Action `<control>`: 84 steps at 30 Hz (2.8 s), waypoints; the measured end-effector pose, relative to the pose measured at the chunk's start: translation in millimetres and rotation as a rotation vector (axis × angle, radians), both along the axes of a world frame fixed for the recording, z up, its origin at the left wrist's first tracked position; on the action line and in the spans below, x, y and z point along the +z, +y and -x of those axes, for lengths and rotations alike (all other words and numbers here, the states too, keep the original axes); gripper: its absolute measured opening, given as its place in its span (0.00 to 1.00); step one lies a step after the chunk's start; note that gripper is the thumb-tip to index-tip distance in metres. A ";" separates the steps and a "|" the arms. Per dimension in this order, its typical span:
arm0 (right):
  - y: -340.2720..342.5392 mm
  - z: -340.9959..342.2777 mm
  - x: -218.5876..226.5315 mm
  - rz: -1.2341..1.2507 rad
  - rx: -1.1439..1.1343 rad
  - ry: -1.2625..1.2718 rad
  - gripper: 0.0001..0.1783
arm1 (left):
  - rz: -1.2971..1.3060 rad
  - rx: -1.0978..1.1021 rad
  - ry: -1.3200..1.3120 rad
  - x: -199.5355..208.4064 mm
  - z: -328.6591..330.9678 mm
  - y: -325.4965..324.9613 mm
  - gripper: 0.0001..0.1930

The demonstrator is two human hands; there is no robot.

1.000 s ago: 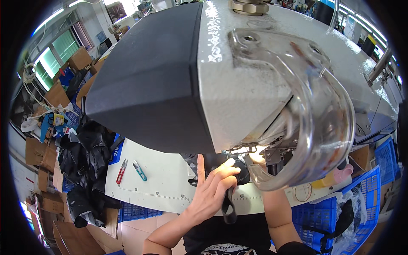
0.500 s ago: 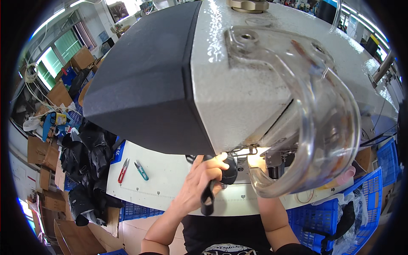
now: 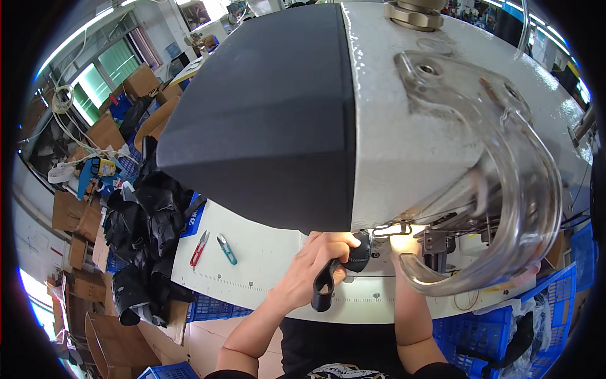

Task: The person stitches black shoe upper components together using an industrial sewing machine.

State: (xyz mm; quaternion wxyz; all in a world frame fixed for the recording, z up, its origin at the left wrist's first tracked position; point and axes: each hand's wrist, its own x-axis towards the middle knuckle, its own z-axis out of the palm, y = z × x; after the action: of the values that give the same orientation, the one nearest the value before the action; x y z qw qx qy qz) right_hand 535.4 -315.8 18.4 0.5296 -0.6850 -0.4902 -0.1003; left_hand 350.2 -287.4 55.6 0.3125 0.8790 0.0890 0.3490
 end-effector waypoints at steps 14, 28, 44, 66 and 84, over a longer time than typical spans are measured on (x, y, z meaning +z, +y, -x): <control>-83.8 3.3 -43.9 -0.030 -0.130 -0.129 0.18 | -0.205 0.351 -0.070 -18.5 -30.7 -61.4 0.19; -79.8 -11.9 -46.0 -0.058 -0.209 -0.208 0.21 | -0.230 0.377 -0.013 -7.9 -35.0 -62.9 0.18; -71.8 -21.5 -35.6 -0.089 -0.299 -0.379 0.25 | -0.064 0.309 0.009 1.0 -22.1 -51.0 0.23; -79.3 -7.4 -53.0 -0.088 -0.222 -0.241 0.29 | 0.062 0.211 0.005 7.3 4.0 -8.6 0.19; -51.2 -16.7 -36.9 -0.104 -0.118 0.091 0.27 | -0.031 0.211 -0.009 10.2 -9.8 -16.3 0.20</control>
State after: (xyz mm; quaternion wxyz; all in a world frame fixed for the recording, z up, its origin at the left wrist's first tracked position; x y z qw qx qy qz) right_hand 552.1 -367.0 -18.5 0.5795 -0.6880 -0.4186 -0.1252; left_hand 360.0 -303.7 65.8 0.2607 0.8680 0.1740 0.3851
